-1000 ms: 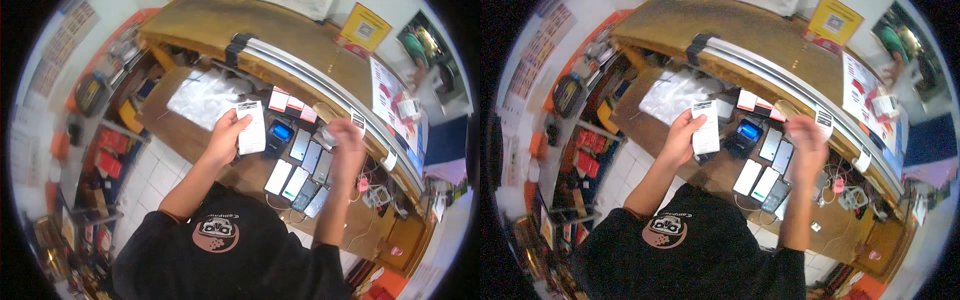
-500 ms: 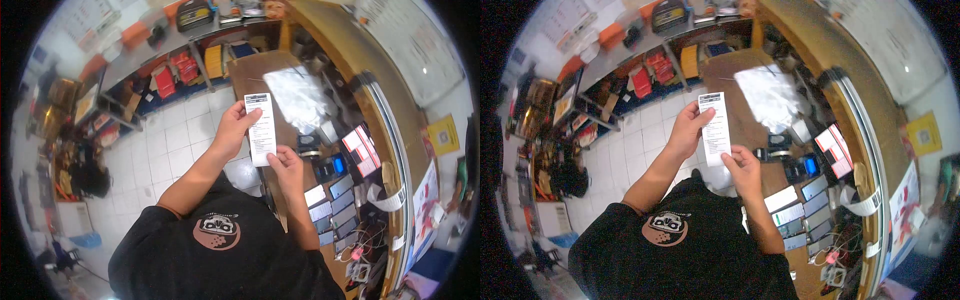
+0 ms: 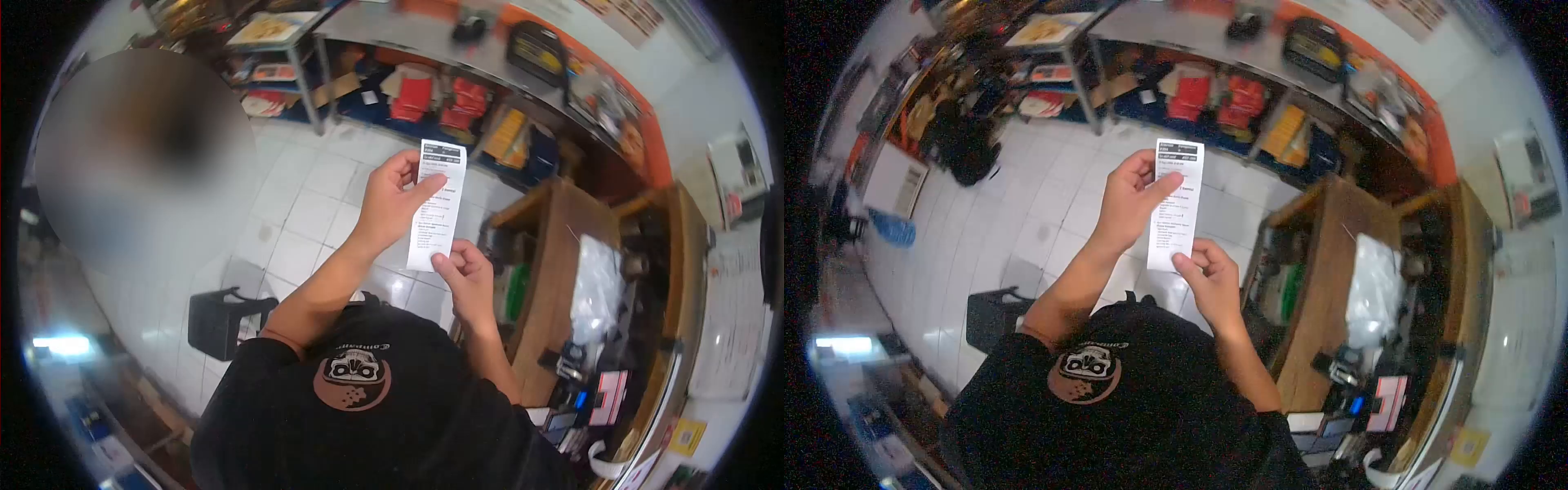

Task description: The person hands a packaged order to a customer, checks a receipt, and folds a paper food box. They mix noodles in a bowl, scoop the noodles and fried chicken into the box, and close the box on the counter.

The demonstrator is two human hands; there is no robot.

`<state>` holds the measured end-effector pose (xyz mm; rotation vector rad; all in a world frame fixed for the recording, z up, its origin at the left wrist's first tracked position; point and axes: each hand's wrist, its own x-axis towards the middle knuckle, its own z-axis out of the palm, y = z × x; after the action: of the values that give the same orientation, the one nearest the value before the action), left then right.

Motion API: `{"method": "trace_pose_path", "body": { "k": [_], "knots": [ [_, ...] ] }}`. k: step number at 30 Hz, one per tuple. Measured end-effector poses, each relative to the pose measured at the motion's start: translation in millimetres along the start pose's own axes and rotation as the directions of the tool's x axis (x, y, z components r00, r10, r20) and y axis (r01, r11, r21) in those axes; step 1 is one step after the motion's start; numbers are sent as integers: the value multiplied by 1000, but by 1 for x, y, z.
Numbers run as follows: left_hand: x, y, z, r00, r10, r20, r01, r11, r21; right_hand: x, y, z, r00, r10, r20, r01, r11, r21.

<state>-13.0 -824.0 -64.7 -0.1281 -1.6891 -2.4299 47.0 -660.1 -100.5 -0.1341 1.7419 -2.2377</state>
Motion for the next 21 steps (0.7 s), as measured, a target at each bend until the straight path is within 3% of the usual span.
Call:
{"method": "trace_pose_path", "body": {
  "k": [4, 6, 9, 11, 12, 14, 17, 19, 21],
  "knots": [
    [29, 29, -93, 987, 74, -144, -69, 997, 34, 69, 5, 79, 982, 69, 178, -61, 997, -50],
    [28, 28, -102, 975, 94, -203, -87, 995, 41, 77, 8, 84, 966, 53, 252, -40, 998, -58],
    [46, 29, -138, 950, 54, -307, -45, 998, 36, 115, 15, 104, 942, 134, 309, -63, 971, -230],
    [51, 20, -160, 938, 39, -344, 16, 988, 155, 134, 10, 113, 927, 196, 321, -78, 935, -346],
    [59, -19, -182, 872, 180, -454, -45, 955, 293, 145, 18, 118, 909, 204, 363, -115, 961, -251],
    [69, -33, -226, 858, 327, -397, -7, 779, 626, 181, 47, 117, 837, 225, 499, -140, 969, -202],
    [76, -63, -297, 765, 200, -611, 152, 867, 474, 224, 56, 127, 807, 305, 506, -239, 952, -193],
    [72, -92, -347, 669, 181, -721, 154, 915, 372, 263, 70, 125, 789, 362, 496, -260, 929, -264],
    [59, -71, -359, 584, 235, -777, 116, 923, 366, 298, 82, 125, 774, 378, 508, -273, 923, -271]
  ]
}}
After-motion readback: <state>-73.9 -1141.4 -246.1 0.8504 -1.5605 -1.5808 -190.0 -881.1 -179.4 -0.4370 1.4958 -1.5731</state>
